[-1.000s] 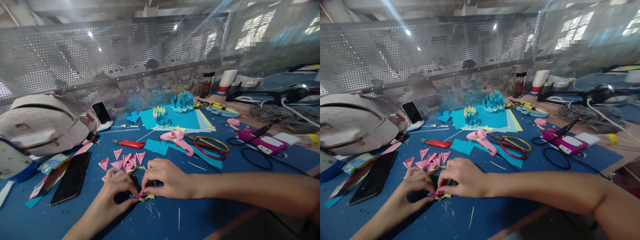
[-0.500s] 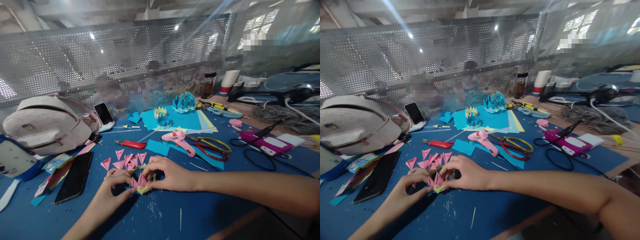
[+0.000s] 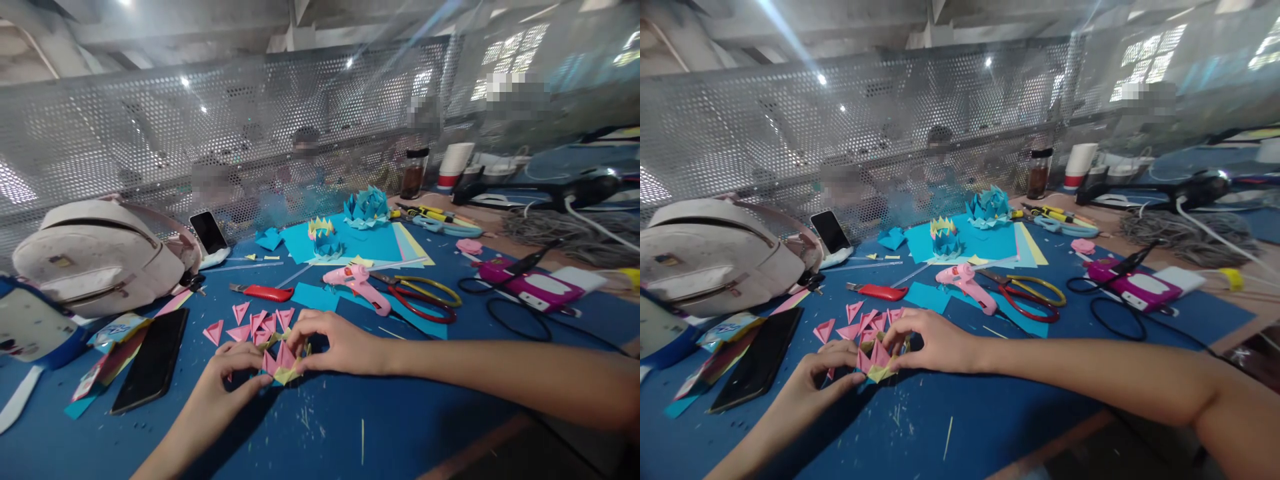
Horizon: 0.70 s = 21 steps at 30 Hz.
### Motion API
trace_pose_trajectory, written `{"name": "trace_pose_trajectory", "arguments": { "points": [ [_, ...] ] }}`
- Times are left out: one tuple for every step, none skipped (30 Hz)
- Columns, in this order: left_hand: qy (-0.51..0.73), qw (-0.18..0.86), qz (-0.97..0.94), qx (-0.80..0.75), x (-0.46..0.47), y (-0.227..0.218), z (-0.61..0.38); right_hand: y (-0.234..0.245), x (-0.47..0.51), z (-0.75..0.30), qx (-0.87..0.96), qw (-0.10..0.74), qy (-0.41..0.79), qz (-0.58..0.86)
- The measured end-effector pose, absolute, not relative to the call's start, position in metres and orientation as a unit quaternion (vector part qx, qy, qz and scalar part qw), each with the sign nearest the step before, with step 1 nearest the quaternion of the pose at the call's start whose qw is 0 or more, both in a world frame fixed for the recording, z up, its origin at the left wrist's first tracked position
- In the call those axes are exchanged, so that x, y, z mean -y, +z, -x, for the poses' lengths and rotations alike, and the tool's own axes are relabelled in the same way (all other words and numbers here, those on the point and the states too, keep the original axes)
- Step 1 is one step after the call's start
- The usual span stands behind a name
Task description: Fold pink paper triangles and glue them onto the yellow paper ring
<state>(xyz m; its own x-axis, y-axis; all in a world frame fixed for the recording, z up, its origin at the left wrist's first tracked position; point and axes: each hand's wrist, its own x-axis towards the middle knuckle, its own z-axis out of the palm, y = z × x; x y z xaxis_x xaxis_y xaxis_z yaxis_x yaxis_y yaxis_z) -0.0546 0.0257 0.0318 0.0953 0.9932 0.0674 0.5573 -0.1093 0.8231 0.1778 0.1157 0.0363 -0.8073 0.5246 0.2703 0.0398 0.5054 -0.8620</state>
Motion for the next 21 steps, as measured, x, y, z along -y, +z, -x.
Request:
{"name": "trace_pose_trajectory", "arguments": {
  "points": [
    [0.343, 0.317, -0.659, -0.589, -0.026, 0.031, 0.055, 0.036, -0.116, -0.178, 0.829, 0.26, 0.464, 0.17],
    [0.351, 0.309, -0.656, -0.593, -0.025, 0.03, 0.055, 0.036, -0.116, -0.178, 0.83, 0.258, 0.465, 0.17],
    [0.358, 0.3, -0.654, -0.594, -0.025, 0.029, 0.056, 0.037, -0.116, -0.178, 0.83, 0.256, 0.466, 0.17],
    [0.364, 0.294, -0.655, -0.594, -0.025, 0.028, 0.056, 0.037, -0.115, -0.179, 0.831, 0.254, 0.464, 0.17],
    [0.367, 0.29, -0.657, -0.592, -0.025, 0.028, 0.056, 0.038, -0.115, -0.179, 0.834, 0.254, 0.459, 0.17],
    [0.368, 0.287, -0.661, -0.588, -0.025, 0.028, 0.055, 0.039, -0.114, -0.178, 0.839, 0.255, 0.45, 0.169],
    [0.368, 0.286, -0.666, -0.582, -0.025, 0.029, 0.055, 0.04, -0.112, -0.178, 0.844, 0.256, 0.44, 0.169],
    [0.368, 0.287, -0.672, -0.575, -0.025, 0.029, 0.055, 0.041, -0.111, -0.178, 0.849, 0.255, 0.43, 0.17],
    [0.366, 0.288, -0.678, -0.569, -0.025, 0.03, 0.054, 0.042, -0.11, -0.177, 0.852, 0.253, 0.424, 0.172],
    [0.362, 0.289, -0.685, -0.562, -0.025, 0.031, 0.053, 0.043, -0.108, -0.177, 0.854, 0.25, 0.422, 0.174],
    [0.356, 0.29, -0.692, -0.557, -0.024, 0.031, 0.053, 0.043, -0.107, -0.177, 0.854, 0.249, 0.423, 0.176],
    [0.349, 0.292, -0.698, -0.553, -0.024, 0.032, 0.053, 0.044, -0.106, -0.176, 0.851, 0.248, 0.426, 0.178],
    [0.341, 0.295, -0.701, -0.553, -0.024, 0.032, 0.052, 0.044, -0.105, -0.176, 0.848, 0.25, 0.432, 0.179],
    [0.336, 0.297, -0.701, -0.554, -0.024, 0.032, 0.052, 0.044, -0.105, -0.176, 0.843, 0.255, 0.439, 0.181],
    [0.332, 0.298, -0.701, -0.557, -0.024, 0.032, 0.052, 0.044, -0.104, -0.176, 0.836, 0.26, 0.446, 0.185],
    [0.329, 0.299, -0.7, -0.559, -0.024, 0.032, 0.052, 0.044, -0.103, -0.176, 0.828, 0.266, 0.455, 0.19],
    [0.329, 0.298, -0.699, -0.561, -0.024, 0.031, 0.051, 0.044, -0.103, -0.176, 0.82, 0.269, 0.465, 0.196],
    [0.329, 0.295, -0.699, -0.563, -0.024, 0.031, 0.051, 0.043, -0.102, -0.176, 0.811, 0.27, 0.477, 0.202],
    [0.328, 0.291, -0.7, -0.564, -0.024, 0.031, 0.051, 0.043, -0.101, -0.176, 0.803, 0.27, 0.49, 0.207],
    [0.327, 0.288, -0.702, -0.564, -0.024, 0.03, 0.051, 0.042, -0.101, -0.176, 0.794, 0.269, 0.502, 0.211],
    [0.326, 0.287, -0.704, -0.563, -0.024, 0.03, 0.05, 0.041, -0.1, -0.176, 0.787, 0.268, 0.513, 0.214]
  ]
}}
